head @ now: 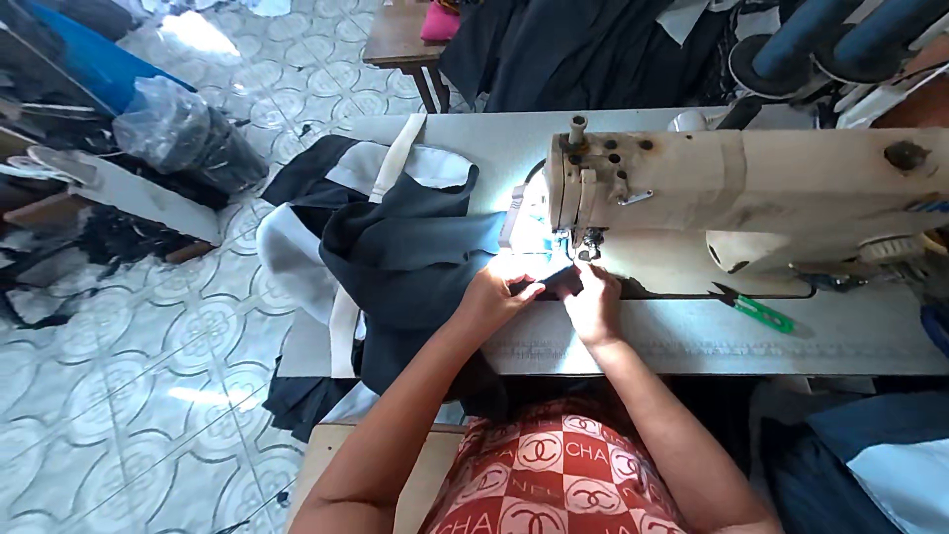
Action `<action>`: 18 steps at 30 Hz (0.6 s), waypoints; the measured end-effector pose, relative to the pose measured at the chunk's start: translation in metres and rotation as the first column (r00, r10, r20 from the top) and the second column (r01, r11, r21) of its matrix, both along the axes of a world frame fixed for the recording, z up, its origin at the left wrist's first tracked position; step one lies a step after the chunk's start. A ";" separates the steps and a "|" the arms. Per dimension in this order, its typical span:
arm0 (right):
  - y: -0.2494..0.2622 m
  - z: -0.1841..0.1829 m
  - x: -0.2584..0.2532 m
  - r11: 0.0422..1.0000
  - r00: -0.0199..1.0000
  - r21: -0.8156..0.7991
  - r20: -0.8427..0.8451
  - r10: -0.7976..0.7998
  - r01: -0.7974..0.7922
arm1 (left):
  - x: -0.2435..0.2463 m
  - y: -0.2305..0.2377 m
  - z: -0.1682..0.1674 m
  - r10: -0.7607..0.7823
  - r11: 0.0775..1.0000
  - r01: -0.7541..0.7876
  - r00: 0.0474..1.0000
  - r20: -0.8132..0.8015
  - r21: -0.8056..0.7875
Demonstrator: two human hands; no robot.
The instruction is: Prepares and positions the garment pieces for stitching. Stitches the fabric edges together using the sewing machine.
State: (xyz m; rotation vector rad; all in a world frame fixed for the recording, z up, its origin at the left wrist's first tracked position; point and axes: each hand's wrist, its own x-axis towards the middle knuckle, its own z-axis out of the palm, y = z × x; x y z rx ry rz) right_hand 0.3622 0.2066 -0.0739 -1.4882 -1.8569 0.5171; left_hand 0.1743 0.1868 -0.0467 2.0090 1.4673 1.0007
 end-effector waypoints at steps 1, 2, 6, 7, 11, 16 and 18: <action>0.002 -0.002 0.001 1.000 0.999 0.015 -0.040 0.010 -0.009 | 0.000 0.000 0.001 -0.018 1.000 0.018 1.000 -0.013 0.001; 0.001 -0.004 0.002 0.999 0.995 0.020 -0.090 0.037 -0.035 | 0.000 0.001 0.001 -0.047 0.999 0.047 0.997 -0.058 0.009; -0.037 0.016 0.014 0.878 0.787 -0.300 -0.603 0.129 -0.373 | -0.002 0.000 0.000 -0.186 0.968 0.239 0.888 -0.420 0.077; -0.049 0.017 0.017 0.827 0.700 -0.376 -0.713 0.031 -0.419 | -0.001 0.000 -0.001 -0.194 0.960 0.264 0.868 -0.458 0.096; -0.059 0.022 0.031 0.790 0.780 -0.560 -0.600 -0.179 -0.249 | 0.009 0.000 -0.001 -0.170 0.951 0.281 0.823 -0.543 0.128; -0.038 0.018 0.022 0.998 0.993 0.000 -0.105 -0.057 0.058 | 0.016 -0.008 0.002 -0.154 0.966 0.245 0.802 -0.577 0.084; -0.035 0.021 0.013 0.999 0.999 -0.051 -0.036 -0.007 0.006 | 0.019 -0.012 0.000 -0.119 0.970 0.220 0.797 -0.592 0.101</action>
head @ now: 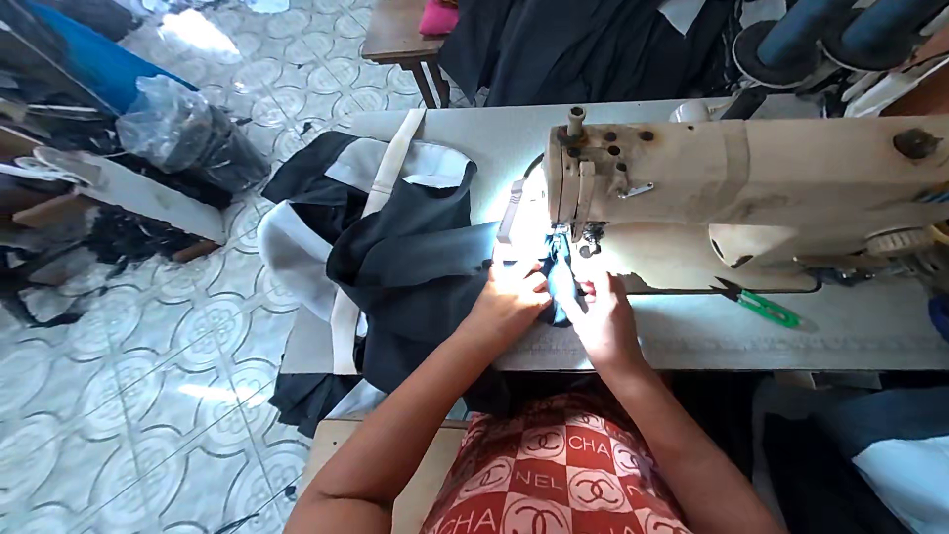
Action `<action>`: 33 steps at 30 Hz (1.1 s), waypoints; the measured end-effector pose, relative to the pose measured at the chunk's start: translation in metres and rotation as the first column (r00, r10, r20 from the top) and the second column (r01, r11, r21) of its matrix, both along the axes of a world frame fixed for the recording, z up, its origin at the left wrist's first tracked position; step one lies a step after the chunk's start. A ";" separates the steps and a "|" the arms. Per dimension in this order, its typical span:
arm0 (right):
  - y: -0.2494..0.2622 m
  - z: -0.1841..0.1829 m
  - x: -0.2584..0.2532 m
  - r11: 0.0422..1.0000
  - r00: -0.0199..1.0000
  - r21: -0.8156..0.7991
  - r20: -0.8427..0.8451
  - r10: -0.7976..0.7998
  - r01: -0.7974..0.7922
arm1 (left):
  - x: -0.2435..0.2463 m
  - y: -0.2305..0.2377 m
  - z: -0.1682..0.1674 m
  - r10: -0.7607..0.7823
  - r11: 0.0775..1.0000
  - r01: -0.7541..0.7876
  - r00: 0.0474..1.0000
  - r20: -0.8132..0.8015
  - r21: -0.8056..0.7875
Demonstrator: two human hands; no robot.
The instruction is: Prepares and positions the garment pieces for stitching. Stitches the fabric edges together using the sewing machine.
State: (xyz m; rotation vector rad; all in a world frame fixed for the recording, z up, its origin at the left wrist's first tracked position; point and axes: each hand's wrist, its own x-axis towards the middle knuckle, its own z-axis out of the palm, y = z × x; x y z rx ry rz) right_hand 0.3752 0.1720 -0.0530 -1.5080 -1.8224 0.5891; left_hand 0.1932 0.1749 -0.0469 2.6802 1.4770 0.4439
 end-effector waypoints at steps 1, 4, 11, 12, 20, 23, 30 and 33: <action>0.000 0.000 -0.004 0.999 0.999 -0.048 0.027 0.026 -0.025 | 0.001 -0.002 -0.001 0.017 1.000 -0.017 1.000 -0.001 0.012; -0.002 -0.002 -0.009 0.990 0.995 -0.137 0.083 0.058 -0.047 | 0.004 -0.009 -0.003 0.066 0.997 -0.065 0.998 -0.019 0.043; -0.001 -0.003 -0.006 0.998 0.993 -0.052 0.116 0.028 -0.022 | 0.006 -0.012 -0.006 0.086 0.995 -0.084 0.995 -0.046 0.047; -0.001 -0.003 -0.006 0.999 0.992 -0.044 0.120 0.032 -0.027 | 0.006 -0.012 -0.005 0.088 0.996 -0.087 0.995 -0.048 0.021; 0.002 -0.004 -0.016 0.997 0.963 -0.040 0.258 0.076 -0.068 | 0.005 -0.011 -0.004 0.097 0.995 -0.099 0.992 -0.083 -0.020; 0.001 -0.002 -0.014 0.995 0.949 -0.033 0.297 0.101 -0.095 | 0.004 -0.011 -0.001 0.104 0.992 -0.109 0.991 -0.083 -0.061; -0.003 -0.004 -0.011 0.994 0.936 0.004 0.337 0.102 -0.109 | 0.001 -0.008 -0.001 0.117 0.983 -0.124 0.991 -0.062 -0.132; -0.003 -0.005 -0.011 0.994 0.938 0.012 0.332 0.100 -0.111 | 0.000 -0.006 -0.002 0.116 0.986 -0.120 0.992 -0.043 -0.120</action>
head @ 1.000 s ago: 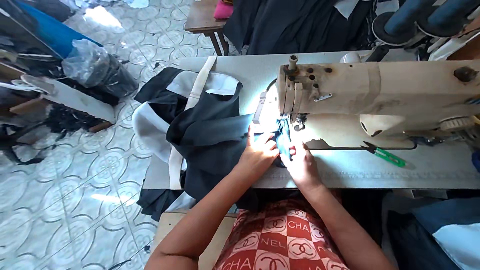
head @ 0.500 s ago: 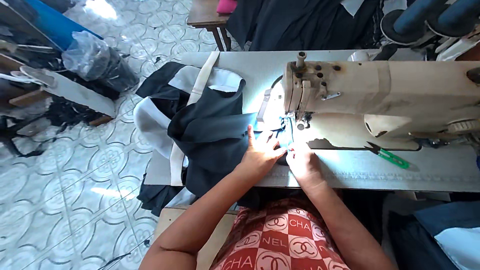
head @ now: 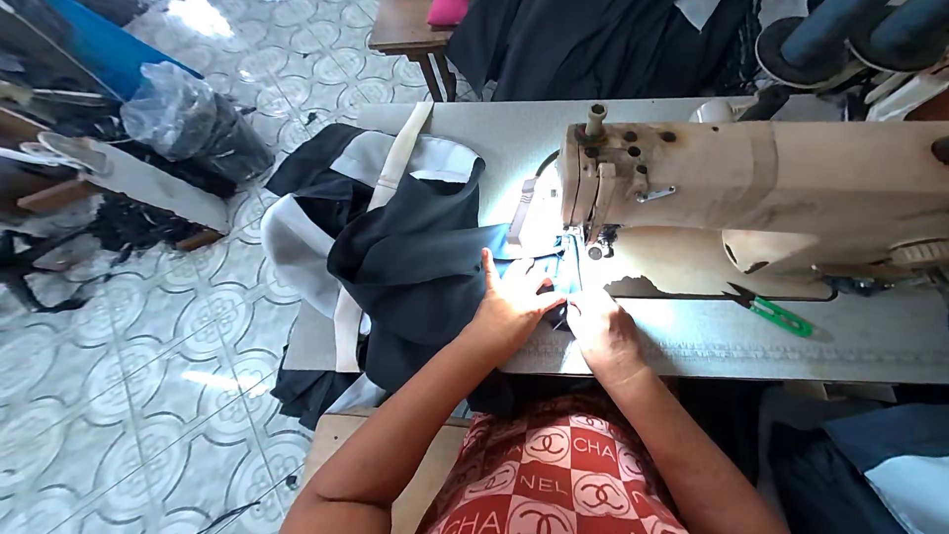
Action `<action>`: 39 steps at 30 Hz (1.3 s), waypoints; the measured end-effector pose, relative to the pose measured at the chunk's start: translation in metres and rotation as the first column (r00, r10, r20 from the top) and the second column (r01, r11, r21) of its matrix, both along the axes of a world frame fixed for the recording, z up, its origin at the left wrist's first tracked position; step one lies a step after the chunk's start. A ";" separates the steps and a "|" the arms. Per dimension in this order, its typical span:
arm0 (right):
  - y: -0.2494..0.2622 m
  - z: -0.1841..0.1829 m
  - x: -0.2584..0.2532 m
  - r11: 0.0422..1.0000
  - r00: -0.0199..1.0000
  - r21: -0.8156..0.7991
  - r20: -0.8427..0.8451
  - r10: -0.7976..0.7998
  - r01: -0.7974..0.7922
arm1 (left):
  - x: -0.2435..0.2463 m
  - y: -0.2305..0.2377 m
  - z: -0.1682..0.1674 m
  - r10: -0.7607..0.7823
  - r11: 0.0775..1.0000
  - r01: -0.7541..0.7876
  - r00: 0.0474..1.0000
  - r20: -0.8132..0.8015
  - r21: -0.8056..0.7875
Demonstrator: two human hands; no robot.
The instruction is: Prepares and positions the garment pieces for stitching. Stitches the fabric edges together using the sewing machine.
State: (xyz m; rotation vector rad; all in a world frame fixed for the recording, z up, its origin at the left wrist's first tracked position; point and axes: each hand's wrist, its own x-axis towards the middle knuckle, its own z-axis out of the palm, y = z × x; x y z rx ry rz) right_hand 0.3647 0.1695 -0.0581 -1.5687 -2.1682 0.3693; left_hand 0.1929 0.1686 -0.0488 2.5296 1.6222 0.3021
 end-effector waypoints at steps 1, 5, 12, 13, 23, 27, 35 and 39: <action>0.000 0.000 0.000 1.000 1.000 -0.005 -0.007 -0.001 0.000 | -0.001 0.001 -0.002 -0.006 1.000 0.005 1.000 0.019 0.026; 0.009 -0.003 -0.003 1.000 0.999 0.024 -0.046 -0.007 0.008 | -0.005 0.011 -0.004 -0.023 0.995 0.018 0.999 0.049 0.093; 0.038 -0.006 -0.014 0.999 0.997 -0.006 -0.064 -0.050 0.050 | -0.011 0.043 -0.004 -0.008 0.996 0.005 0.999 0.040 0.084; 0.041 -0.005 -0.015 0.999 0.997 -0.007 -0.062 -0.051 0.050 | -0.011 0.046 -0.004 -0.002 0.997 0.000 0.999 0.035 0.077; 0.028 -0.001 0.004 0.971 0.987 -0.187 -0.031 -0.157 0.149 | -0.034 -0.001 0.003 0.290 0.948 -0.279 0.955 -0.056 0.150; 0.026 0.006 -0.002 0.952 0.990 -0.271 0.040 -0.136 0.142 | -0.075 -0.046 0.016 0.525 0.844 -0.506 0.848 -0.077 0.179; 0.059 0.007 0.002 0.846 0.553 -0.531 -0.692 -0.464 0.044 | -0.141 -0.048 0.075 0.467 0.838 -0.377 0.869 0.161 -0.396; 0.048 0.022 -0.004 0.652 0.096 -0.735 -0.674 -0.733 -0.185 | -0.162 -0.037 0.078 0.269 0.777 -0.219 0.963 -0.002 -0.591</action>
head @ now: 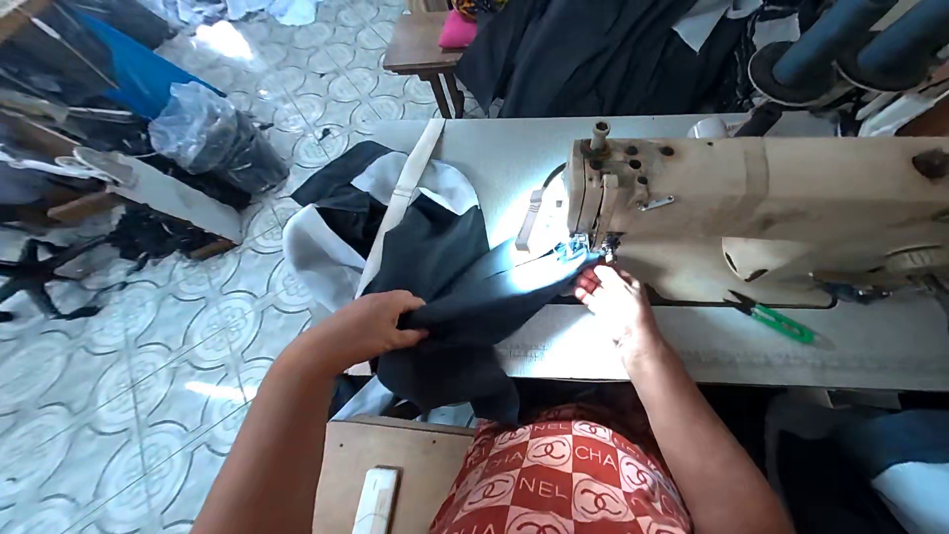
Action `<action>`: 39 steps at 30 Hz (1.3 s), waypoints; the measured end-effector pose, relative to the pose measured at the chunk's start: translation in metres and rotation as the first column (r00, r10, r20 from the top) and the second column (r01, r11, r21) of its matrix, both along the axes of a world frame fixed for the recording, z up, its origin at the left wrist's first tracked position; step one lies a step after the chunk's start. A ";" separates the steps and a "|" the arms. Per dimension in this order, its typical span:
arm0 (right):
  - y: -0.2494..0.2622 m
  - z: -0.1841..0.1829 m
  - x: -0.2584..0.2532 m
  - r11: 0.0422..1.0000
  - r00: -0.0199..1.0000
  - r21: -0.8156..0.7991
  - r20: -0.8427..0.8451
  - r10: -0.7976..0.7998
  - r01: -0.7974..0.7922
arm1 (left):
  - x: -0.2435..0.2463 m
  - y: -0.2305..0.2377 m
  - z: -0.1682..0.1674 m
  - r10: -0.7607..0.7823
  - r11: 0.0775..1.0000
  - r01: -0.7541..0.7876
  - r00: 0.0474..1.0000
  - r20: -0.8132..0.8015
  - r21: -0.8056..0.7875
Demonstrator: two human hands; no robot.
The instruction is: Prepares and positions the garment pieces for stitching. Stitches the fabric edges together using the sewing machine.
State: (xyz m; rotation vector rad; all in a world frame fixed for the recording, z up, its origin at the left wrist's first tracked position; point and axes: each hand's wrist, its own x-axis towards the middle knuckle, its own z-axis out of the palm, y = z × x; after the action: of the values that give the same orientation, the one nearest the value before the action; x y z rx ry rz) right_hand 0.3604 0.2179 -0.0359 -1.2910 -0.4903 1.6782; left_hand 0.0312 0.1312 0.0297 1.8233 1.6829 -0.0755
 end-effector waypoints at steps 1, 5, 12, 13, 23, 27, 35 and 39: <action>-0.006 0.000 -0.002 1.000 0.999 -0.009 -0.030 0.014 -0.015 | -0.002 -0.001 -0.002 -0.015 1.000 0.015 1.000 -0.005 0.010; -0.019 -0.008 -0.009 0.990 0.989 0.029 0.050 0.140 -0.141 | 0.003 -0.014 -0.003 0.120 0.989 -0.131 0.982 0.145 0.065; 0.006 -0.017 -0.002 0.850 0.686 0.219 0.698 0.207 -0.479 | -0.007 -0.020 -0.001 0.059 0.994 -0.044 0.986 0.153 -0.104; 0.005 -0.020 0.001 0.806 0.630 0.282 0.764 0.140 -0.521 | -0.009 -0.020 -0.001 0.045 0.998 -0.038 0.985 0.168 -0.048; -0.032 -0.026 0.022 0.812 0.942 0.489 0.255 0.217 -0.319 | -0.042 -0.005 0.005 0.163 0.962 -0.232 0.913 0.374 0.146; -0.070 -0.025 0.032 0.893 0.865 0.310 0.479 0.149 -0.326 | -0.045 0.000 0.006 0.181 0.963 -0.237 0.923 0.341 0.132; -0.060 -0.007 0.032 0.705 0.356 0.404 0.907 -0.226 -0.583 | -0.042 0.000 0.007 0.171 0.966 -0.217 0.945 0.278 0.142; -0.047 -0.011 0.011 0.725 0.342 0.287 0.937 -0.074 -0.627 | -0.032 -0.007 0.009 0.186 0.959 -0.209 0.974 0.130 0.192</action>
State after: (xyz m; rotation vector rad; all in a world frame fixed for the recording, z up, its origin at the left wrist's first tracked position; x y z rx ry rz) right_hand 0.3715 0.1705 -0.0473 -1.5514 -1.9249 0.6681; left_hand -0.0007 0.1247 0.0391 1.7570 1.8392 0.2898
